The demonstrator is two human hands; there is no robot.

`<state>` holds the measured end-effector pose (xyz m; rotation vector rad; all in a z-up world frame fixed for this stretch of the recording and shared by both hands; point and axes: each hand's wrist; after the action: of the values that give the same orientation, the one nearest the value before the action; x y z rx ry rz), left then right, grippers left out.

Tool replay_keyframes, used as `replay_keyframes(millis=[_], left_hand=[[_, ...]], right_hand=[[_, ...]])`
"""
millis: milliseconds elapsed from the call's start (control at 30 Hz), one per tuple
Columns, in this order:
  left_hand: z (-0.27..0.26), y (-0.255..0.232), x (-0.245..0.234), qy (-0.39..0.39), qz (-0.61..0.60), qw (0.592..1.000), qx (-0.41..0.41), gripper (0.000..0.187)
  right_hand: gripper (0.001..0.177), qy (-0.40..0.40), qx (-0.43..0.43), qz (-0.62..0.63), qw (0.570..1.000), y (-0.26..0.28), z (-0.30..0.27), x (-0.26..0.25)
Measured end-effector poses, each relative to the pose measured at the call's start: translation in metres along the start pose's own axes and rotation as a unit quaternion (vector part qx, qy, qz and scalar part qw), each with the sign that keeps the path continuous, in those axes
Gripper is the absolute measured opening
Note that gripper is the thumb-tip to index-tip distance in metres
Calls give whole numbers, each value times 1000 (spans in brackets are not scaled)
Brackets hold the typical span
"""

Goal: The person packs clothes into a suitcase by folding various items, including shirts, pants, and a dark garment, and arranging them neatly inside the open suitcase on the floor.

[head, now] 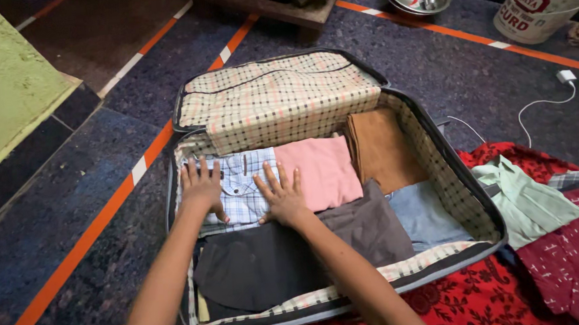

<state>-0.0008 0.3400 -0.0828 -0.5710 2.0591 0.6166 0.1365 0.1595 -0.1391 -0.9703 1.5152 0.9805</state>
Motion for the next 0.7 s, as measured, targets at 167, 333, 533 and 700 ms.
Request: replay_keyframes(millis=[167,333,533,700], left_hand=[[-16,-3,16,-32,50,998,-4,162],[-17,-9,14,-36,139,989,-31,162],[-28,-11,3,-54,114,992,-20,158],[-23,-8,11,-85,88,993,-9,161]], right_hand=[[130,7,-3,2,1000,1,3,-2],[135,36,2,20,999,1,3,-11],[145,-7,-19,59,998,23,27,-31],[153,-38,-72,-16,997,43,50,-36]])
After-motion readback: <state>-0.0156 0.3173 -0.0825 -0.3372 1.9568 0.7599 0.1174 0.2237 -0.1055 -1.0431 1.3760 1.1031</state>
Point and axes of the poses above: each hand's wrist, its own z-axis towards the middle knuckle, its own x-axis out of the palm, y = z × x, and after that the axes turned 2 degrees about z, right-handed
